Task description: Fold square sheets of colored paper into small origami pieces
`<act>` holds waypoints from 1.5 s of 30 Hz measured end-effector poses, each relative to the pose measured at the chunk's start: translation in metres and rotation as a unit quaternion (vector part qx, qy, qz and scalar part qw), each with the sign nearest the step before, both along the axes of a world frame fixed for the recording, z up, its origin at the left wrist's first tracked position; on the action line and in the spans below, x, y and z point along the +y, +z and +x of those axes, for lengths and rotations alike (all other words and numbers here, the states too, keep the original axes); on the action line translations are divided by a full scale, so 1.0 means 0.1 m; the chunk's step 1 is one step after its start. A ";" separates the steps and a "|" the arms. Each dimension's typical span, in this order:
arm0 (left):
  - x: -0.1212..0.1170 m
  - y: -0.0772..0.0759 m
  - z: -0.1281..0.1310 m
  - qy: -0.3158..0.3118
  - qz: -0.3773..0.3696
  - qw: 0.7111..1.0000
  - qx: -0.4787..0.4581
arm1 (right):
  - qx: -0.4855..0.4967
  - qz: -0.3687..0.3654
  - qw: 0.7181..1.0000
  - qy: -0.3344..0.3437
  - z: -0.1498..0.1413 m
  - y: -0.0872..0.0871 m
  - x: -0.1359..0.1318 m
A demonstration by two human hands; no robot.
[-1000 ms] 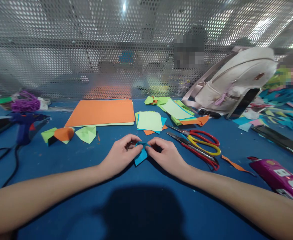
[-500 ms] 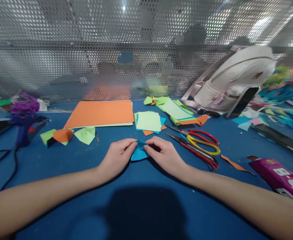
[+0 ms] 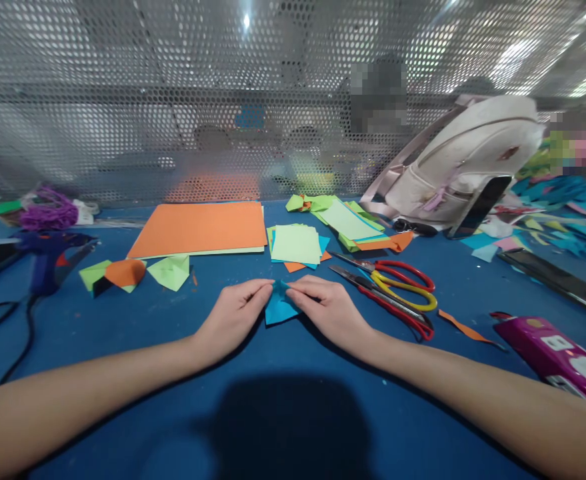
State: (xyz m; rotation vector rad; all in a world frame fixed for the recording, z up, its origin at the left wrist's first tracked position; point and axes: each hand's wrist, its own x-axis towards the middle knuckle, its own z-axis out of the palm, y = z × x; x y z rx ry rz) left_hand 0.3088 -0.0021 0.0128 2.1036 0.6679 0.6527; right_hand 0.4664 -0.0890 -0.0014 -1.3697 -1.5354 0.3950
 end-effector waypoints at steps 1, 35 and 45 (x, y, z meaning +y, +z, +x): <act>0.00 0.00 0.00 0.000 0.004 1.000 0.002 | -0.001 -0.001 1.000 0.004 0.00 0.00 0.00; 0.00 -0.01 0.00 0.027 0.025 0.999 -0.011 | 0.002 -0.009 1.000 0.030 0.01 0.02 -0.01; 0.01 -0.05 -0.02 0.020 0.041 0.999 -0.014 | 0.002 0.012 0.999 0.040 0.00 0.00 -0.01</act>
